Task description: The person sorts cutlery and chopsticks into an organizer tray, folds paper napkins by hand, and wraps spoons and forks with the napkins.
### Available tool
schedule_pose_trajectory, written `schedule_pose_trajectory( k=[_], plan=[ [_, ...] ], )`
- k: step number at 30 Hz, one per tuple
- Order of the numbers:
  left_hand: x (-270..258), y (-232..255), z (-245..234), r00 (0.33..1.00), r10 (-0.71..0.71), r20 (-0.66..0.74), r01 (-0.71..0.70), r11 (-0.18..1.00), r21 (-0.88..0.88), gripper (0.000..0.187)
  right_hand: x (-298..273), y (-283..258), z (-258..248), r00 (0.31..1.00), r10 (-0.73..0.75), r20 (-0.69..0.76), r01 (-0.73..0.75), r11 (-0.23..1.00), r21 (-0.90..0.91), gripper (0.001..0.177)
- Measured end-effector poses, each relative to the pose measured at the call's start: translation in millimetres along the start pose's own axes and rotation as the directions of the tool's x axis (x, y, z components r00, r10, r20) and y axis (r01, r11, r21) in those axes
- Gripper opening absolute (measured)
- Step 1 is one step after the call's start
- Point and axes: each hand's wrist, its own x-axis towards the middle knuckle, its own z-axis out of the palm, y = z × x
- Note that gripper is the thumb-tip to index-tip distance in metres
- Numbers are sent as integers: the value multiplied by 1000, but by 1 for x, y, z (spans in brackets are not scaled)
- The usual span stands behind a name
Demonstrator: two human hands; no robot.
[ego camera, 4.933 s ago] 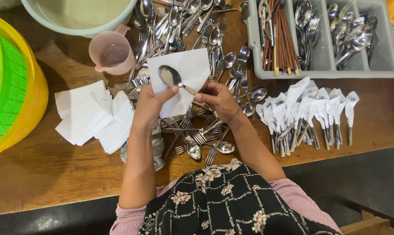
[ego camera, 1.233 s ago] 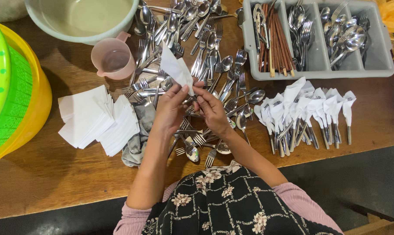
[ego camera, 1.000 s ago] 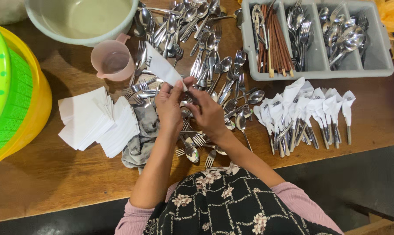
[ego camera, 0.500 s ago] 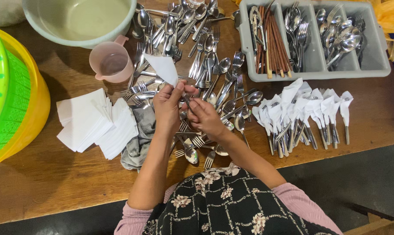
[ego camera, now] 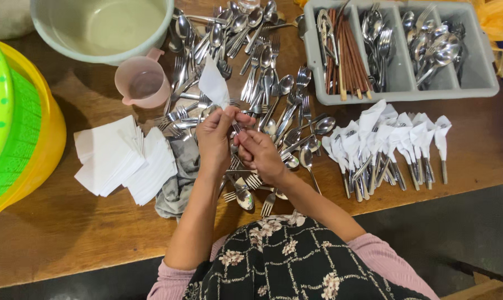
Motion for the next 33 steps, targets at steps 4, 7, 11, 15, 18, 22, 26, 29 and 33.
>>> schedule_pose_trajectory(
  k=[4, 7, 11, 15, 18, 22, 26, 29, 33],
  plan=[
    [1, -11, -3, 994, -89, -59, 75, 977, -198, 22, 6, 10, 6, 996, -58, -61, 51, 993, -110, 30],
    [13, -12, -5, 989, -129, -78, 99, 945, -311, 22, 4, 6, 15, 958, -277, -72, 224, 884, -410, 25],
    [25, -5, -4, 995, -83, -52, 66, 961, -268, 20, 1, -2, 19, 961, -259, -96, 182, 855, -486, 28],
    [30, 13, 8, 986, -126, 110, 153, 943, -295, 19, 0, -18, 9, 996, -81, 41, 67, 957, 283, 33],
    [15, 12, 14, 984, -110, 144, 146, 949, -279, 19, -13, -25, 0, 915, -72, 397, -224, 729, 647, 33],
    [12, 0, 18, 991, 132, 10, -132, 991, -30, 22, -4, -18, 11, 992, -98, -74, 85, 982, -167, 31],
    [8, 2, 10, 987, 131, 91, -134, 991, 28, 20, -3, -18, 6, 957, -268, -109, 225, 926, -304, 28],
    [3, 7, 3, 991, -54, 121, 62, 996, -65, 20, -11, -23, -9, 989, 82, 119, -116, 944, 310, 28],
    [0, 5, 11, 990, -99, 99, 117, 973, -197, 22, -11, -21, -4, 994, 39, 100, -61, 972, 225, 32]
  ],
)
